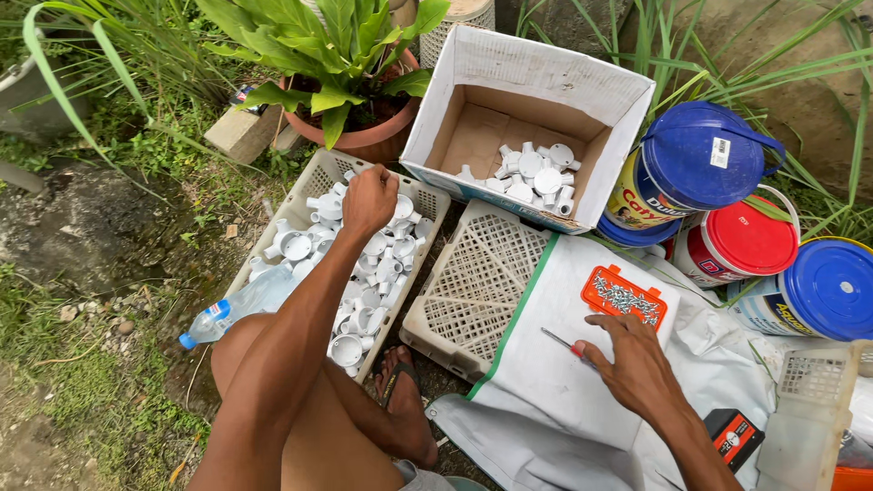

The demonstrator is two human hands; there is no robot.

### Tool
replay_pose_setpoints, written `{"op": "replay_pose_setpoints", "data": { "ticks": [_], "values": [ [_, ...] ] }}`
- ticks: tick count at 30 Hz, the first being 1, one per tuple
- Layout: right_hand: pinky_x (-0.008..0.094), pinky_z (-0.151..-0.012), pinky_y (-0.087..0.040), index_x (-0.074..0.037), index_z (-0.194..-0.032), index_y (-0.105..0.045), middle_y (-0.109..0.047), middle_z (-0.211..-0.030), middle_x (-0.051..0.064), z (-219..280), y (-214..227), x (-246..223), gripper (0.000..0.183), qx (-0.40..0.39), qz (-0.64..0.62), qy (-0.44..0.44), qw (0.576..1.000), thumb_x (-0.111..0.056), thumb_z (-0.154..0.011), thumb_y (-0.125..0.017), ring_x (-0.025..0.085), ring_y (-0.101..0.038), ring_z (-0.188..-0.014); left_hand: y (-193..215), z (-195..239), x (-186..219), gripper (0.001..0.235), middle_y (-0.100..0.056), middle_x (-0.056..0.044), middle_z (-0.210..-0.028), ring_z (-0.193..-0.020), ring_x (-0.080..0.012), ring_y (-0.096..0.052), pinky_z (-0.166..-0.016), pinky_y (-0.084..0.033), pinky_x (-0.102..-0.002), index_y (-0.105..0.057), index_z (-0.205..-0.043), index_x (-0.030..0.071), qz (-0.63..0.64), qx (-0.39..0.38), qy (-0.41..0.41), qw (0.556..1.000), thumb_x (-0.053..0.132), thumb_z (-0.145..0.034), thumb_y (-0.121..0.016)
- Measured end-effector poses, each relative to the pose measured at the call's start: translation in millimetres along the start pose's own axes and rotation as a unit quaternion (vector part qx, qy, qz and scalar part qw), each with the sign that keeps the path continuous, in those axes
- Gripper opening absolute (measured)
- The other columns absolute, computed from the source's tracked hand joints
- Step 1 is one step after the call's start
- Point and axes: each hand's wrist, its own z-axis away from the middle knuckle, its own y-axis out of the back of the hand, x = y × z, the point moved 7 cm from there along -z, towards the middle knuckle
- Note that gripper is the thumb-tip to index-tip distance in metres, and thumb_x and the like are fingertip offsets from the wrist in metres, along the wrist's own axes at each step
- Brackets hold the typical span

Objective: The person assembles white plastic electrical fixtures by inserting screws into pre-drilled holes using a screwdriver, handling small components from various containers.

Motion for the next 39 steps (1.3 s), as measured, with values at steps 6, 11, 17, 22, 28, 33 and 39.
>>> {"op": "replay_pose_setpoints", "data": {
  "ticks": [6, 11, 17, 22, 28, 33, 39],
  "values": [
    [0.043, -0.116, -0.029, -0.024, -0.129, -0.058, -0.057, -0.135, 0.004, -5, 1, 12, 0.046, -0.005, 0.014, -0.014, 1.000, -0.046, -0.088, -0.055, 0.029, -0.031, -0.146, -59, 46, -78, 0.028, -0.063, -0.014, -0.102, -0.091, -0.0263, -0.063, -0.077, -0.057, -0.041, -0.057, -0.106, 0.005, -0.187, -0.242, 0.063, 0.950, -0.006, -0.086, -0.041],
    [0.038, -0.112, -0.034, -0.025, -0.127, -0.060, -0.065, -0.125, 0.000, -9, -3, 21, 0.045, -0.017, 0.025, -0.031, 0.999, -0.045, -0.087, -0.057, 0.021, -0.048, -0.130, -128, 68, -132, 0.054, -0.053, -0.018, -0.124, -0.111, -0.0380, -0.056, -0.085, -0.051, -0.054, -0.037, -0.140, 0.018, -0.284, -0.314, -0.012, 0.906, 0.007, -0.088, -0.045],
    [0.035, -0.105, -0.042, -0.029, -0.127, -0.059, -0.065, -0.120, 0.003, -11, -16, 37, 0.046, -0.051, 0.034, -0.089, 0.994, -0.048, -0.086, -0.058, 0.021, -0.056, -0.120, -168, 71, -157, 0.057, -0.043, -0.019, -0.128, -0.109, -0.0397, -0.053, -0.082, -0.050, -0.054, -0.030, -0.142, 0.019, -0.255, -0.319, -0.019, 0.912, 0.007, -0.089, -0.049],
    [0.036, -0.104, -0.043, -0.031, -0.127, -0.059, -0.062, -0.127, 0.000, -12, -26, 40, 0.045, -0.095, 0.043, -0.119, 0.987, -0.050, -0.086, -0.056, 0.022, -0.055, -0.121, -179, 66, -168, 0.047, -0.047, -0.018, -0.120, -0.105, -0.0385, -0.054, -0.075, -0.052, -0.052, -0.037, -0.135, 0.016, -0.249, -0.306, -0.023, 0.919, 0.005, -0.090, -0.047],
    [0.036, -0.105, -0.042, -0.030, -0.131, -0.057, -0.062, -0.124, 0.001, -21, -29, 36, 0.047, -0.103, 0.055, -0.119, 0.986, -0.047, -0.087, -0.056, 0.020, -0.054, -0.122, -176, 70, -164, 0.050, -0.050, -0.025, -0.116, -0.106, -0.0442, -0.055, -0.083, -0.049, -0.056, -0.034, -0.139, 0.016, -0.187, -0.314, 0.009, 0.931, 0.038, -0.098, -0.050],
    [0.038, -0.109, -0.040, -0.029, -0.130, -0.059, -0.061, -0.130, 0.001, -24, -24, 27, 0.048, -0.083, 0.048, -0.083, 0.992, -0.046, -0.086, -0.058, 0.021, -0.052, -0.127, -175, 67, -165, 0.032, -0.057, -0.023, -0.101, -0.095, -0.0421, -0.059, -0.075, -0.052, -0.054, -0.045, -0.123, -0.001, -0.164, -0.264, -0.016, 0.950, -0.001, -0.092, -0.036],
    [0.041, -0.117, -0.029, -0.030, -0.133, -0.055, -0.063, -0.130, 0.002, -24, -16, 24, 0.052, -0.071, 0.059, -0.057, 0.994, -0.051, -0.085, -0.056, 0.025, -0.027, -0.150, -125, 69, -142, 0.032, -0.057, -0.028, -0.089, -0.078, -0.0486, -0.060, -0.060, -0.047, -0.057, -0.043, -0.114, -0.003, -0.073, -0.177, 0.021, 0.981, 0.009, -0.085, -0.043]
  ]
}}
